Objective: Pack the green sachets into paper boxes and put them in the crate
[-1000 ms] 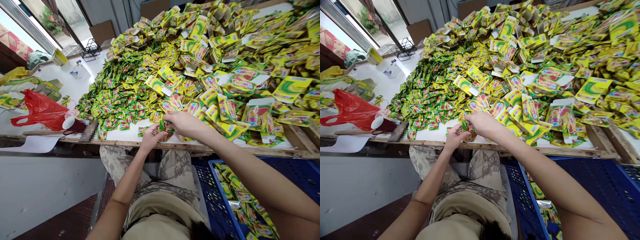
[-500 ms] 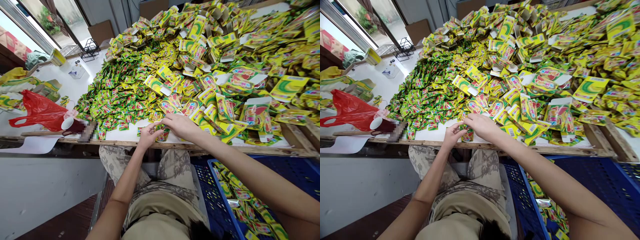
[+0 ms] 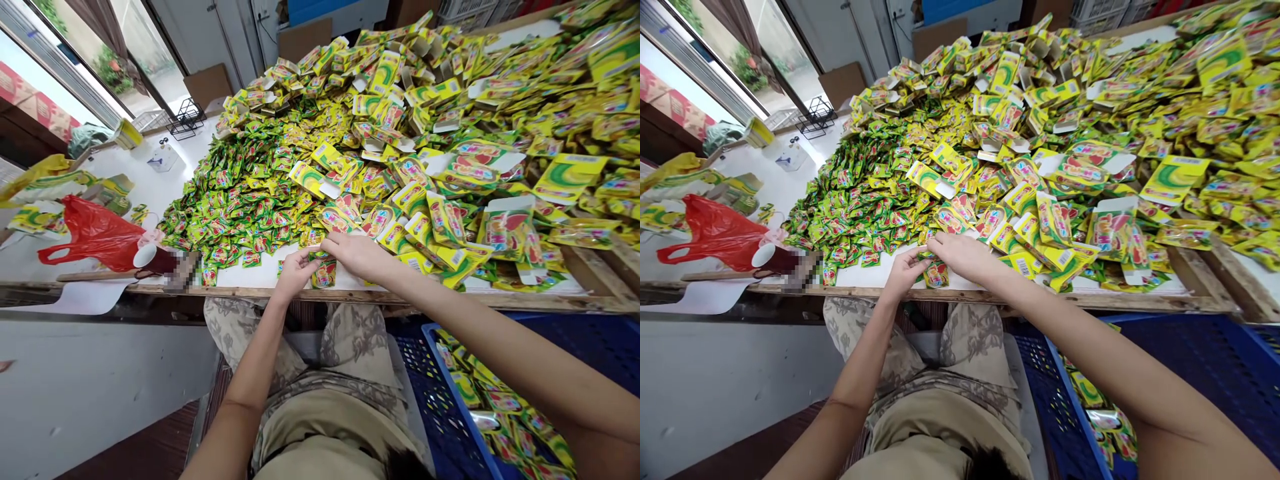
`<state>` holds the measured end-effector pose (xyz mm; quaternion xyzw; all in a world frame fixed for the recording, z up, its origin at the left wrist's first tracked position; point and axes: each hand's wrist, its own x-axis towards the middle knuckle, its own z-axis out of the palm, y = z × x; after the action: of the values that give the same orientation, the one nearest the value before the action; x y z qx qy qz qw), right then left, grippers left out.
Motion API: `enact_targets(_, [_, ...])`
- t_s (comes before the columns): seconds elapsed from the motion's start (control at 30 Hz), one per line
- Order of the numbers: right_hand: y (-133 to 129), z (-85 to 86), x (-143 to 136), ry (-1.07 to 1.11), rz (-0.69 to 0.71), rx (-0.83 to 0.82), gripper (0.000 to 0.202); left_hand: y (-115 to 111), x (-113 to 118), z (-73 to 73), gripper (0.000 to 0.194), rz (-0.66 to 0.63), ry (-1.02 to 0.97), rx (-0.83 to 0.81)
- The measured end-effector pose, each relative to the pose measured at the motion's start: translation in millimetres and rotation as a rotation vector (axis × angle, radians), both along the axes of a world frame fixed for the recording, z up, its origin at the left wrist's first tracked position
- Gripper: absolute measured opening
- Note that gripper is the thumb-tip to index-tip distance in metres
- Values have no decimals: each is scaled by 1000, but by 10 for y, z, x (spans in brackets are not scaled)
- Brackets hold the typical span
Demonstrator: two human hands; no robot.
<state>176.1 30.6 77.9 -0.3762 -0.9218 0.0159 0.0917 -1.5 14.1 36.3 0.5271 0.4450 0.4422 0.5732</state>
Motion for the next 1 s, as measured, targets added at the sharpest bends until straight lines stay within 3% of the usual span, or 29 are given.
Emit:
enact_targets(0.1, [-30,-22,15,52,-21,19,16,-5,-10,-1,36,-5,15,6])
enact_targets(0.3, [21,94,68,105,-12,-188,3,-57,-37,-61,47,-56,10,-33])
enact_targets(0.47, [-63,82,-18,65,-17,-91,10,-86,-33,-138,48,2,83,18])
enact_targets(0.63, [-54,62,45,175,-9,-201,8,-105,10,-173,50,-6,84,5])
enact_targets(0.77, [-116,26,145,283,38,-40,8,-133,26,-183,42,-11,63,38])
enact_targets(0.87, [-226,-31,201,317,116,111,19,-155,17,-194,39,-50,77,105])
enact_targets(1.0, [-319,-97,242,342,192,137,24,-170,2,-203,41,-96,89,149])
